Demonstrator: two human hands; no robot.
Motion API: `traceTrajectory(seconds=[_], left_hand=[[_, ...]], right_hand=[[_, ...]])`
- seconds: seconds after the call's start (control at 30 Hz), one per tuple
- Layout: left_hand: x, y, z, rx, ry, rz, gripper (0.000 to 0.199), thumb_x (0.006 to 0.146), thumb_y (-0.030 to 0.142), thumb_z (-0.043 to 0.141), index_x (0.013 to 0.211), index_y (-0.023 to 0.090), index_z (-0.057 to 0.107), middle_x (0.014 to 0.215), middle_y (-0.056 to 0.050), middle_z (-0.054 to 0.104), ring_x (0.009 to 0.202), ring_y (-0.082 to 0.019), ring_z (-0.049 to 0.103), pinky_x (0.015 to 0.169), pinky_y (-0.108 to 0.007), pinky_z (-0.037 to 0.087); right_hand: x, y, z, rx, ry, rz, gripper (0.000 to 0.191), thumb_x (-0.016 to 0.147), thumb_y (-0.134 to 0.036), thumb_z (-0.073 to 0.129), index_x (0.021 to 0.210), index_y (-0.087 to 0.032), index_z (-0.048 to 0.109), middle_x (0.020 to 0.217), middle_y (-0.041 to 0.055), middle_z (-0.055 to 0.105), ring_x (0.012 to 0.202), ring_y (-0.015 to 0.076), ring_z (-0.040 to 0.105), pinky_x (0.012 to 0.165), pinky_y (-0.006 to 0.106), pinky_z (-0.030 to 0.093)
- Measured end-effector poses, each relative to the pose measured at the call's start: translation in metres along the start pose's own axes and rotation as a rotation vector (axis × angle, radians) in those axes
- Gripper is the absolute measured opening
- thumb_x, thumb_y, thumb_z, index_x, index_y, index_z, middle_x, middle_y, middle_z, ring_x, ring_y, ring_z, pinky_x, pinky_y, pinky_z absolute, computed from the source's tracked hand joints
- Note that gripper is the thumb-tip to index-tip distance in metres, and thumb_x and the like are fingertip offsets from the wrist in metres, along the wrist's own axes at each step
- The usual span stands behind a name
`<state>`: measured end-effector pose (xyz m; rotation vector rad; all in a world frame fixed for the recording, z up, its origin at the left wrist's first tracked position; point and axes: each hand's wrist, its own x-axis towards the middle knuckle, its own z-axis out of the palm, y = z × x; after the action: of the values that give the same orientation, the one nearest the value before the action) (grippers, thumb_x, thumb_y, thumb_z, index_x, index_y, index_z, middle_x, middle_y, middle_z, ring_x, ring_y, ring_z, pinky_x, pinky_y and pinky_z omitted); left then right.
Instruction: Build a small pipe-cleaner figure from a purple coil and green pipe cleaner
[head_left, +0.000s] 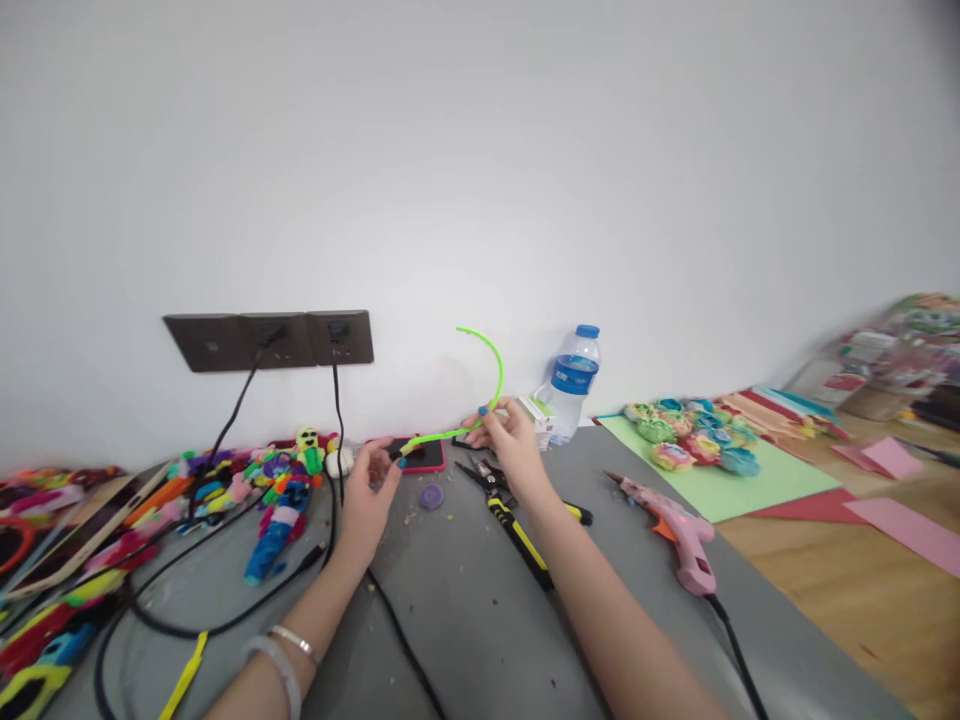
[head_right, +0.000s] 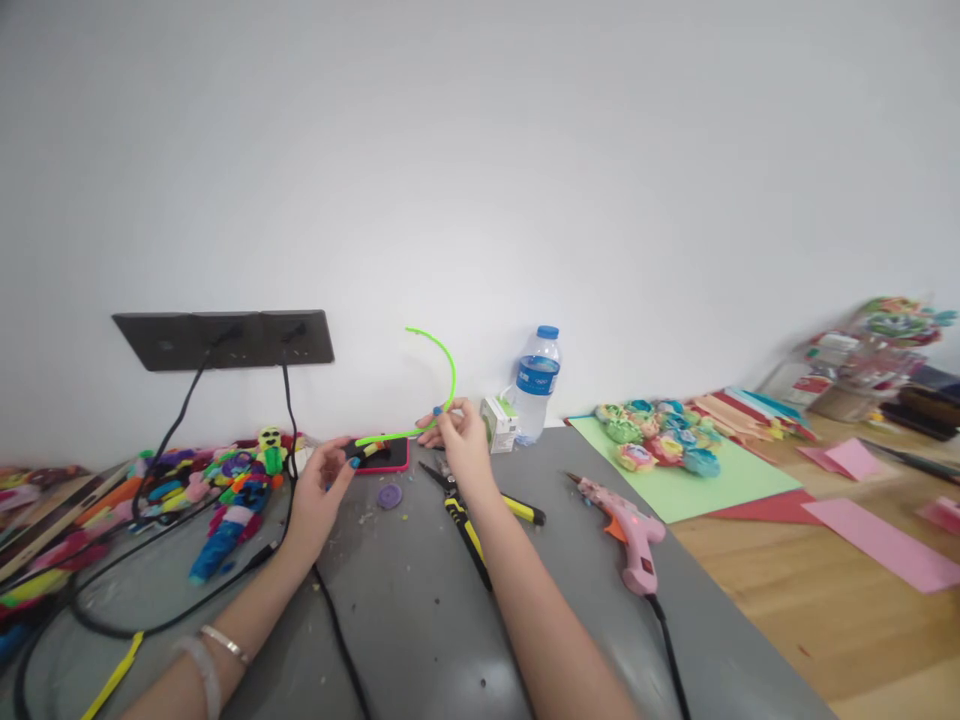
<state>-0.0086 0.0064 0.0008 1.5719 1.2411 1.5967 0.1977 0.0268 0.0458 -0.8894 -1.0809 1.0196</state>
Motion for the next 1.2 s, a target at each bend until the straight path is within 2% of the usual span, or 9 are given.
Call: traceTrajectory(seconds=[0.13,0.27,0.37,0.47,0.53,0.6,0.7,0.9,1.2], left_hand=[[0.0,-0.001,-0.002,-0.076,0.184,0.014,0.033,0.083,0.029,0.059,0.114,0.022,0.053,0.076,0.004,0.045,0.068,-0.014,0.047,0.068,-0.025,0.04],[0.0,0.0,-0.002,-0.006,0.155,0.03,0.034,0.08,0.019,0.06,0.113,0.021,0.055,0.067,0.006,0.039,0.063,-0.013,0.046,0.071,-0.025,0.04],[-0.001,0.0,0.0,0.03,0.123,0.028,0.047,0.078,0.019,0.062,0.124,0.023,0.052,0.098,-0.004,0.062,0.099,-0.019,0.058,0.088,-0.03,0.041],[-0.002,-0.003,0.002,-0.06,0.044,-0.05,0.049,0.078,0.026,0.065,0.126,0.023,0.054,0.131,-0.011,0.057,0.123,-0.023,0.051,0.096,-0.034,0.04],[-0.001,-0.007,0.004,-0.176,0.003,-0.128,0.043,0.078,0.032,0.067,0.118,0.021,0.059,0.123,-0.011,0.063,0.114,-0.023,0.058,0.09,-0.033,0.045],[-0.001,-0.011,0.005,-0.246,0.0,-0.193,0.034,0.075,0.036,0.069,0.104,0.018,0.066,0.099,-0.008,0.071,0.09,-0.02,0.065,0.076,-0.03,0.049],[-0.001,-0.014,0.007,-0.297,0.026,-0.243,0.026,0.071,0.037,0.073,0.087,0.016,0.069,0.069,-0.001,0.066,0.061,-0.014,0.059,0.056,-0.023,0.045],[-0.002,-0.007,0.009,-0.441,-0.035,-0.244,0.025,0.07,0.032,0.075,0.09,0.017,0.068,0.087,-0.004,0.07,0.073,-0.016,0.066,0.064,-0.025,0.052],[-0.002,-0.008,0.007,-0.466,-0.002,-0.254,0.028,0.068,0.037,0.079,0.085,0.016,0.07,0.081,-0.003,0.072,0.071,-0.015,0.067,0.067,-0.025,0.054]], right_hand=[[-0.002,0.024,0.009,0.085,0.023,0.02,0.04,0.077,-0.052,0.065,0.086,-0.025,0.037,0.069,-0.0011,0.071,0.053,0.0147,0.066,0.052,0.026,0.052],[-0.002,0.027,0.008,0.116,0.113,-0.044,0.038,0.08,-0.052,0.061,0.09,-0.025,0.037,0.068,-0.0016,0.07,0.053,0.0146,0.065,0.053,0.027,0.051],[-0.002,0.024,0.007,0.119,0.136,-0.089,0.036,0.082,-0.051,0.06,0.094,-0.024,0.039,0.07,-0.0003,0.071,0.052,0.0142,0.064,0.053,0.027,0.051],[-0.003,0.026,0.009,0.118,0.079,-0.074,0.037,0.08,-0.054,0.06,0.094,-0.023,0.043,0.066,-0.0007,0.069,0.05,0.014,0.063,0.051,0.027,0.05],[-0.004,0.029,0.012,0.093,-0.012,-0.025,0.039,0.078,-0.057,0.06,0.093,-0.023,0.045,0.063,-0.0012,0.068,0.048,0.0144,0.063,0.048,0.026,0.048],[-0.005,0.033,0.014,0.064,-0.09,0.026,0.041,0.077,-0.059,0.061,0.092,-0.024,0.046,0.062,-0.0011,0.067,0.048,0.0148,0.063,0.045,0.025,0.046],[-0.006,0.036,0.015,0.055,-0.124,0.056,0.042,0.076,-0.06,0.061,0.092,-0.023,0.047,0.062,-0.0012,0.067,0.046,0.0143,0.062,0.042,0.024,0.044],[-0.004,0.038,0.012,0.084,-0.063,0.051,0.037,0.078,-0.052,0.062,0.093,-0.021,0.048,0.058,-0.0032,0.067,0.04,0.0105,0.058,0.043,0.021,0.045],[-0.003,0.039,0.012,0.007,-0.043,0.032,0.034,0.077,-0.049,0.062,0.091,-0.019,0.053,0.051,-0.0043,0.063,0.032,0.0091,0.05,0.033,0.018,0.033]])
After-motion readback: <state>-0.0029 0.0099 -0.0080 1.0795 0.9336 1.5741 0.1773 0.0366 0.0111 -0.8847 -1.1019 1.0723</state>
